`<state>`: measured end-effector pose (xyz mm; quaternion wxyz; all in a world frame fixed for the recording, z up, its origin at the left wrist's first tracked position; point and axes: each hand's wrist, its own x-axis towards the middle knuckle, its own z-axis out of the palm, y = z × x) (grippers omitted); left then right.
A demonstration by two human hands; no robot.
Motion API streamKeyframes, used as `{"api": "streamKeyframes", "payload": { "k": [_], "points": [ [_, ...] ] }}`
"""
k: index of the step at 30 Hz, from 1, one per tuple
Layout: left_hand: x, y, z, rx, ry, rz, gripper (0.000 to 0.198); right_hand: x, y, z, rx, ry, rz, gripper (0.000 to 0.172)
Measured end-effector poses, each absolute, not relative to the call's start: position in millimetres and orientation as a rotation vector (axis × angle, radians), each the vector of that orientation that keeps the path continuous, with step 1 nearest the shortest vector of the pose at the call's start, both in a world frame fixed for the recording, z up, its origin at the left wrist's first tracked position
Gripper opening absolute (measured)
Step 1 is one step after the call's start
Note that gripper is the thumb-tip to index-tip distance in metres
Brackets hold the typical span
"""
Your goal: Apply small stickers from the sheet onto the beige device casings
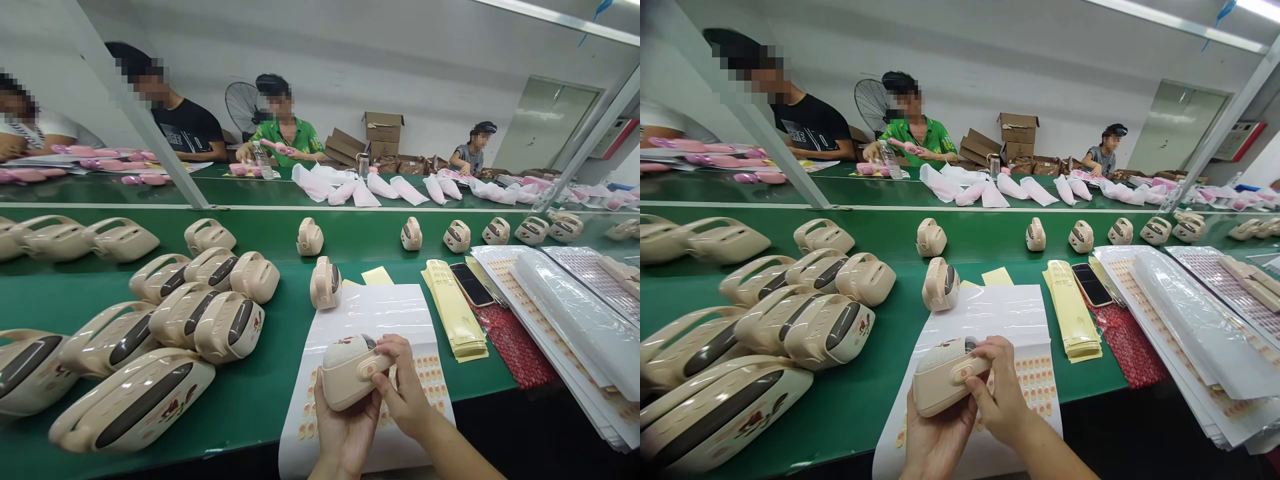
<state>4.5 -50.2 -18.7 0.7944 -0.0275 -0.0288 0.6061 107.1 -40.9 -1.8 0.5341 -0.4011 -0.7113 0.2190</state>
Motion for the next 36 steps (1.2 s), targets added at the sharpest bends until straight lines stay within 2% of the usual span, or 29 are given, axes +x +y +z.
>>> {"api": "streamKeyframes", "payload": {
  "k": [2,7,14,18,22,27,33,36],
  "points": [
    [3,-49,-17,-0.035,-0.099,1.312,0.041,107,-43,0,-0.994,-1.667,0.379,0.026],
    [5,-49,-12,0.027,-0.083,1.375,0.038,101,-52,4,-1.114,-1.616,0.074,0.014],
    [3,-51,-6,0.073,-0.015,1.411,0.034,97,-54,3,-1.049,-1.631,0.032,0.023],
    [-9,-49,-13,0.084,0.088,1.476,0.032,130,-56,-9,-1.09,-1.697,0.154,0.018],
    [-31,-48,-32,0.124,0.23,1.554,0.045,194,-72,-35,-1.348,-1.748,0.319,0.014],
    [-46,-48,-46,0.237,0.381,1.504,0.058,233,-95,-67,-1.359,-1.948,0.352,0.028],
    [-37,-51,-42,0.665,0.907,1.526,0.068,228,-95,-79,-1.371,-1.825,0.4,0.01],
    [-39,-51,-40,1.038,1.074,1.561,0.086,228,-89,-63,-1.466,-1.622,0.626,0.015]
  ]
}}
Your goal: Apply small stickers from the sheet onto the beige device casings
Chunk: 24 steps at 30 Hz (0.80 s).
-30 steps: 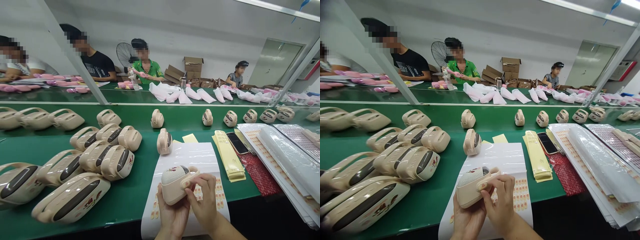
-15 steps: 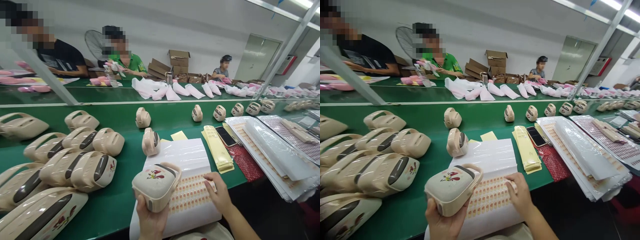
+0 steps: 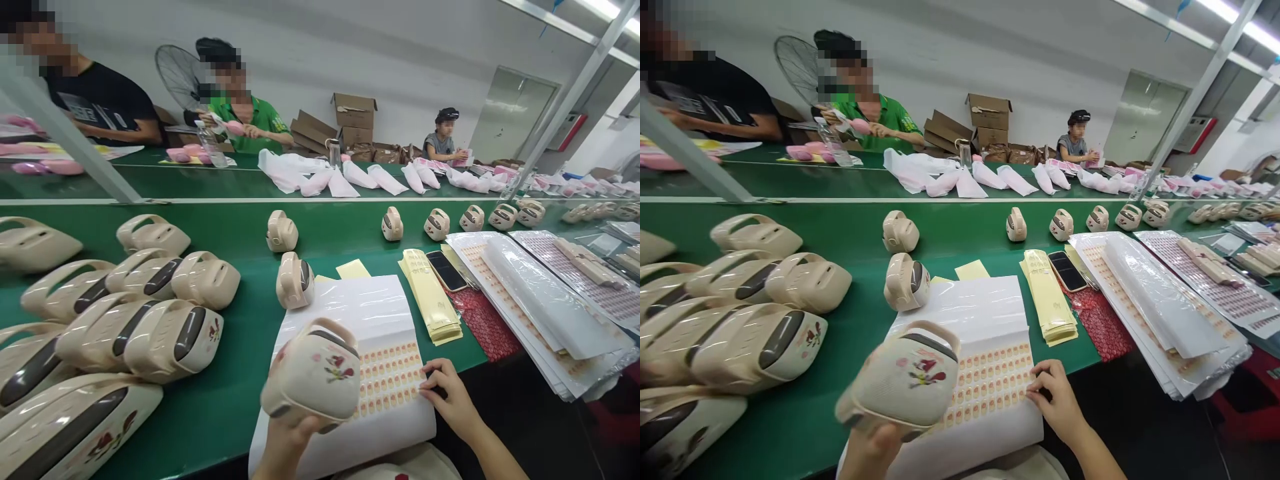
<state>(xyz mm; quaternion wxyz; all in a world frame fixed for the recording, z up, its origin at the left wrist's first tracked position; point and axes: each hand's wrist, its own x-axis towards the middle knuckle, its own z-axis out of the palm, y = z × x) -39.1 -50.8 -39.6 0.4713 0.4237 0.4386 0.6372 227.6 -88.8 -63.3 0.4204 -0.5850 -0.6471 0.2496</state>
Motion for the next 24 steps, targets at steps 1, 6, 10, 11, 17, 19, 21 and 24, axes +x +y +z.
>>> {"api": "streamKeyframes", "payload": {
  "k": [1,6,10,11,17,19,21,24],
  "points": [
    [-41,-50,-38,1.22,1.088,1.558,0.093,225,-85,-53,-1.457,-1.528,0.718,0.019],
    [-44,-42,-29,2.105,0.719,1.268,0.098,186,-61,10,-1.064,-1.337,1.072,0.025],
    [-40,-41,-25,2.278,0.62,1.207,0.096,154,-49,39,-0.962,-1.47,1.223,0.022],
    [-39,-42,-25,2.288,0.63,1.199,0.096,150,-47,41,-0.968,-1.506,1.246,0.021],
    [-42,-42,-29,2.331,0.635,1.196,0.097,147,-47,38,-1.008,-1.615,1.206,0.016],
    [-43,-42,-29,2.327,0.664,1.183,0.098,146,-48,36,-1.011,-1.626,1.18,0.015],
    [-44,-43,-29,2.323,0.679,1.169,0.099,144,-49,35,-0.999,-1.624,1.156,0.015],
    [-44,-43,-30,2.325,0.656,1.175,0.098,140,-50,32,-0.973,-1.613,1.114,0.015]
  ]
}}
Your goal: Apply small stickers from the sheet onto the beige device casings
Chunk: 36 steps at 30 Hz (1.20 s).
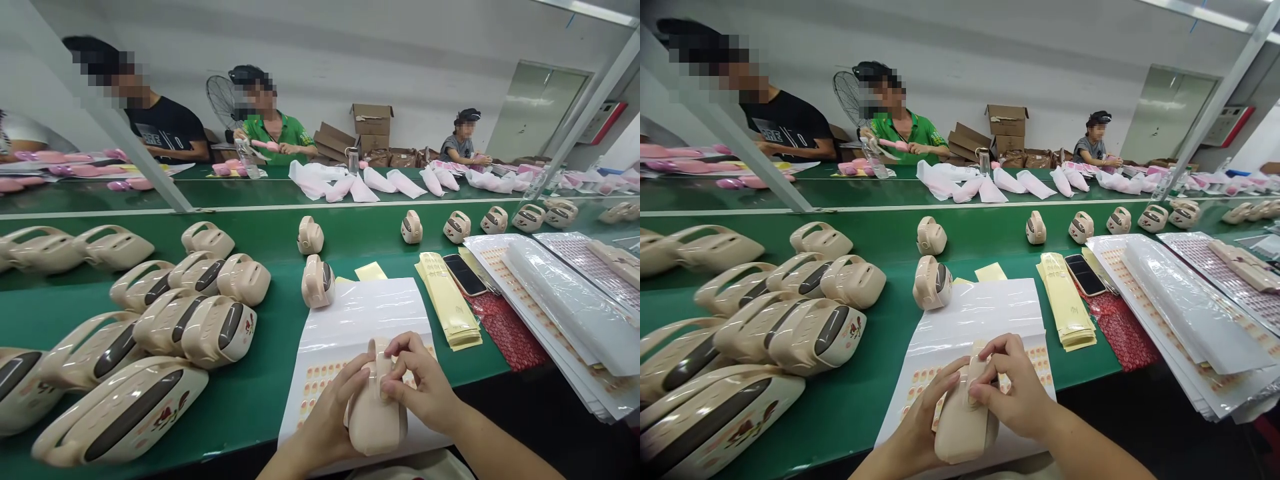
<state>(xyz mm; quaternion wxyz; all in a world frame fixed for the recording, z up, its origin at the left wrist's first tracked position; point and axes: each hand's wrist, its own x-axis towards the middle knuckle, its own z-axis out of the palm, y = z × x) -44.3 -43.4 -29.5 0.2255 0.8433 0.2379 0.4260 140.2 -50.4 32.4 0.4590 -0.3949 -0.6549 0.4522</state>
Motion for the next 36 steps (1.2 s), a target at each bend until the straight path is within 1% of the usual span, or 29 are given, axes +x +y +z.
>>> {"api": "streamKeyframes", "payload": {
  "k": [11,18,23,24,25,27,29,30,31,32,33,36],
  "points": [
    [-45,-43,-38,2.308,0.67,1.231,0.098,147,-49,37,-0.894,-1.91,0.81,0.012],
    [-43,-44,-33,2.301,0.677,1.228,0.096,151,-46,48,-0.853,-2.063,0.732,0.014],
    [-42,-44,-30,2.249,0.689,1.196,0.101,157,-52,51,-0.864,-2.207,0.611,0.012],
    [-42,-44,-30,2.235,0.687,1.205,0.101,159,-53,49,-0.876,-2.242,0.548,0.016],
    [-42,-44,-30,2.223,0.686,1.216,0.102,161,-53,47,-0.893,-2.267,0.48,0.023],
    [-42,-44,-30,2.218,0.682,1.225,0.102,164,-52,41,-0.937,-2.272,0.406,0.048],
    [-42,-45,-30,2.236,0.673,1.213,0.103,165,-48,36,-0.967,-2.233,0.51,0.076],
    [-41,-45,-30,2.247,0.669,1.202,0.104,164,-45,33,-0.961,-2.212,0.618,0.086],
    [-41,-46,-30,2.253,0.67,1.19,0.105,162,-42,31,-0.934,-2.189,0.742,0.09],
    [-40,-47,-31,2.252,0.675,1.189,0.106,159,-40,30,-0.888,-2.15,0.86,0.087],
    [-39,-48,-32,2.25,0.682,1.189,0.107,156,-38,28,-0.829,-2.092,0.959,0.078],
    [-38,-50,-34,2.256,0.672,1.232,0.104,145,-34,23,-0.671,-1.867,1.119,0.042]
  ]
}}
